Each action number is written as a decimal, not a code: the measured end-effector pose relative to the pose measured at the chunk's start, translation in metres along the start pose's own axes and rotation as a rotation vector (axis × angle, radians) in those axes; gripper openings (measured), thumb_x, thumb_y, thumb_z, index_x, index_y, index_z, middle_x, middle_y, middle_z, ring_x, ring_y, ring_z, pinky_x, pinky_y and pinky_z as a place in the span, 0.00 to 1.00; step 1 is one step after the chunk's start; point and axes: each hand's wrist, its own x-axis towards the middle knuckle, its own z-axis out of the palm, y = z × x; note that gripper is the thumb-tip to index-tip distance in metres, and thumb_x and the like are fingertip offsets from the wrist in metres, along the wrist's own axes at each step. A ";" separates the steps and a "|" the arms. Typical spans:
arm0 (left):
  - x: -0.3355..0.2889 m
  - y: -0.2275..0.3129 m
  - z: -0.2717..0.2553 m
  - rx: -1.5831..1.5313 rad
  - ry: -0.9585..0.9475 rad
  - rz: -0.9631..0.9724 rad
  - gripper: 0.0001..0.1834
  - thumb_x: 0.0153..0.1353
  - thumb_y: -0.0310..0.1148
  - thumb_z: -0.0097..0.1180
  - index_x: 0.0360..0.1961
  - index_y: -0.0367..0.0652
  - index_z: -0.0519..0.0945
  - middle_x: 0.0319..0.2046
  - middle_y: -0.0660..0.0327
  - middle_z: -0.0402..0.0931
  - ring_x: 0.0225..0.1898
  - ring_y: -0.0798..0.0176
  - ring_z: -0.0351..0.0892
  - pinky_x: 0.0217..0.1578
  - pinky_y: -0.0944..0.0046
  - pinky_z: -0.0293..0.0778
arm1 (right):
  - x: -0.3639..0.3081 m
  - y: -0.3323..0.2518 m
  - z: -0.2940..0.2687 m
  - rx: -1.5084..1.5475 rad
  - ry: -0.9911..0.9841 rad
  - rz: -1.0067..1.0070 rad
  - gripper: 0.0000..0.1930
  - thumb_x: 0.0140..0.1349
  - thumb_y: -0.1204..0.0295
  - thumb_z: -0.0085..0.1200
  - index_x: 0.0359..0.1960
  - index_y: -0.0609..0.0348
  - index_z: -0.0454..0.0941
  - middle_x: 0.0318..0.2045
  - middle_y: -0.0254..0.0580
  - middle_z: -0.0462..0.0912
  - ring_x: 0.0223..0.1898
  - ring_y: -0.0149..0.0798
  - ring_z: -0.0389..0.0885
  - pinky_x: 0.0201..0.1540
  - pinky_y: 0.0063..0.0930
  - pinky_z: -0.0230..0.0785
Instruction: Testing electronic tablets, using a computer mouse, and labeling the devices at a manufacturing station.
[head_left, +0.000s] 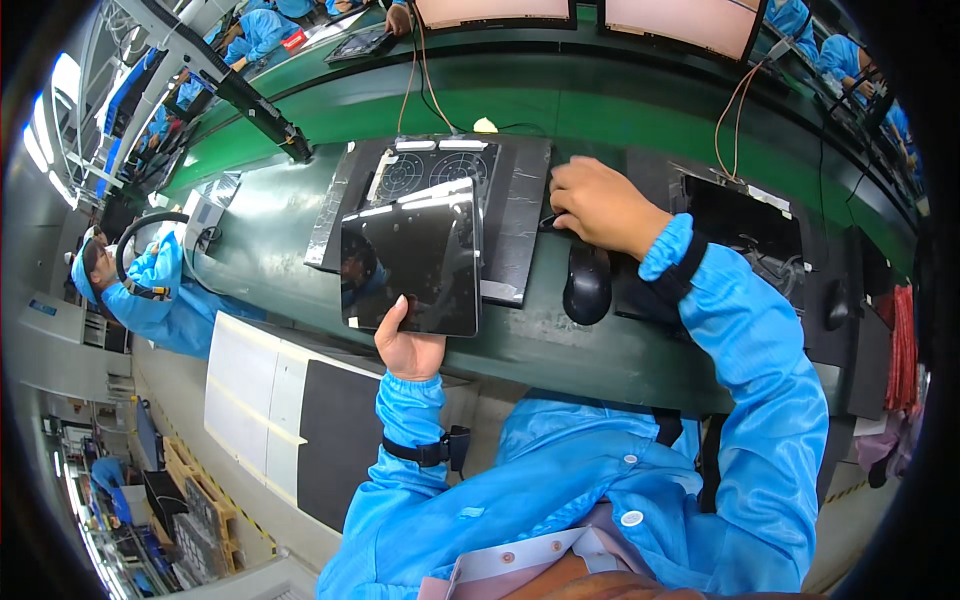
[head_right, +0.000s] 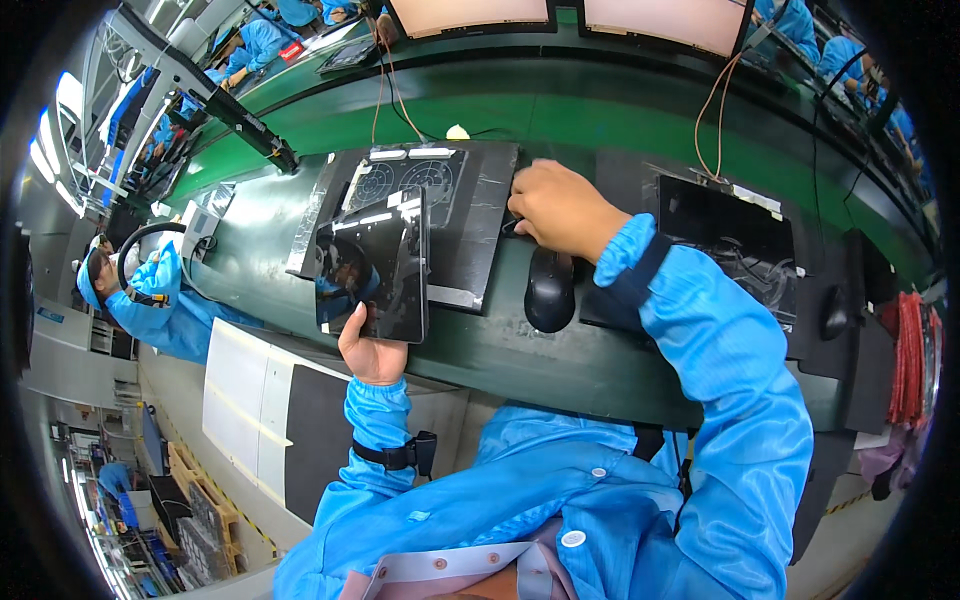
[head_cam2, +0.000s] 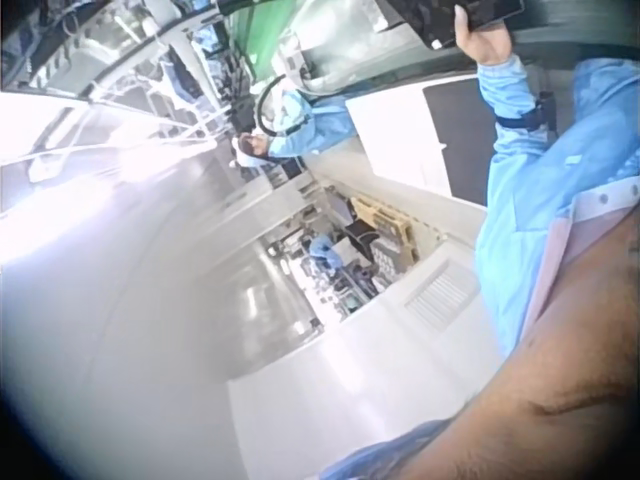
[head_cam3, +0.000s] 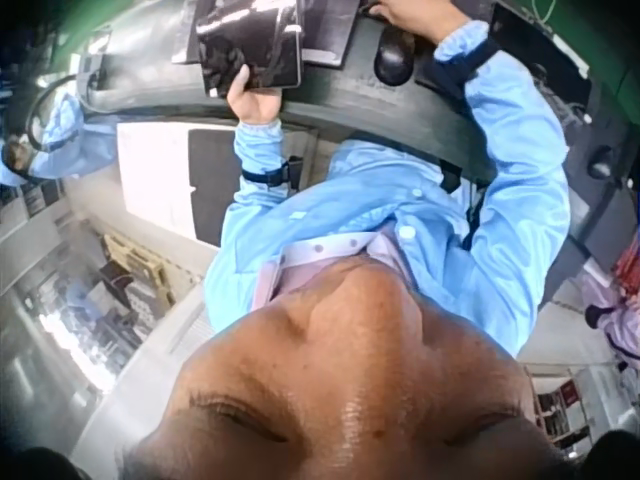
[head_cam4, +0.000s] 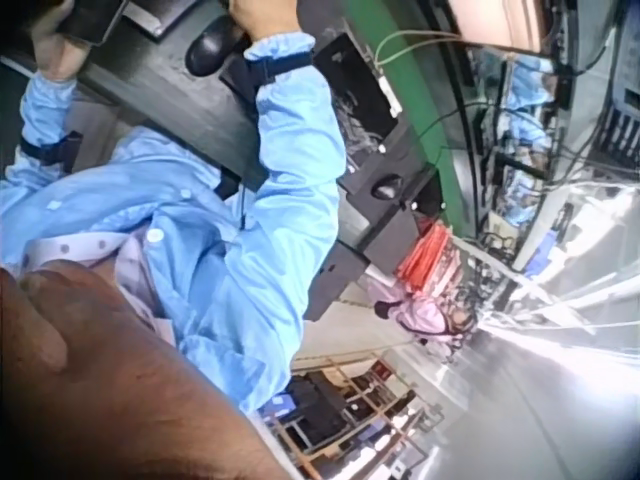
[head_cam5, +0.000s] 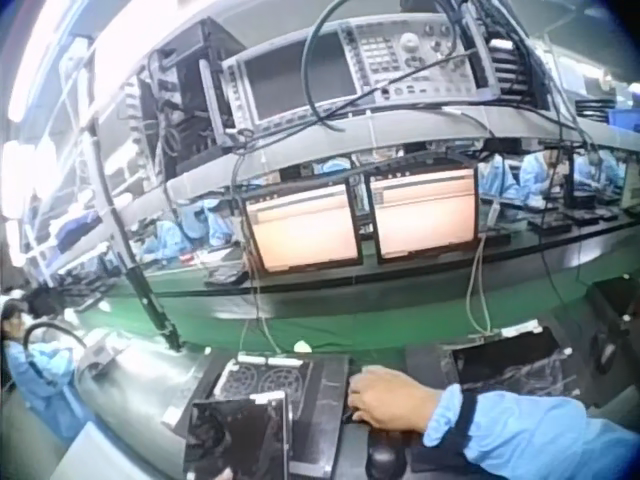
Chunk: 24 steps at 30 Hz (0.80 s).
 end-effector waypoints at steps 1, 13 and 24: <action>0.000 0.000 0.000 0.013 -0.026 0.015 0.23 0.67 0.26 0.50 0.63 0.38 0.74 0.62 0.52 0.76 0.65 0.48 0.72 0.69 0.42 0.62 | -0.002 -0.006 -0.006 0.030 0.031 -0.042 0.09 0.57 0.68 0.65 0.33 0.59 0.82 0.42 0.43 0.82 0.52 0.49 0.79 0.63 0.44 0.67; 0.000 -0.001 -0.001 -0.026 -0.065 0.008 0.24 0.69 0.27 0.49 0.65 0.35 0.71 0.65 0.49 0.73 0.67 0.46 0.69 0.70 0.41 0.61 | -0.016 -0.082 -0.007 0.412 0.396 0.054 0.12 0.64 0.69 0.61 0.47 0.57 0.83 0.36 0.45 0.86 0.37 0.50 0.83 0.43 0.40 0.75; -0.001 -0.003 0.003 0.048 0.005 0.055 0.25 0.68 0.26 0.49 0.66 0.38 0.71 0.64 0.50 0.74 0.66 0.47 0.71 0.69 0.42 0.63 | -0.018 -0.085 -0.006 0.428 0.356 -0.003 0.12 0.64 0.68 0.61 0.45 0.60 0.85 0.37 0.47 0.87 0.38 0.51 0.85 0.43 0.40 0.76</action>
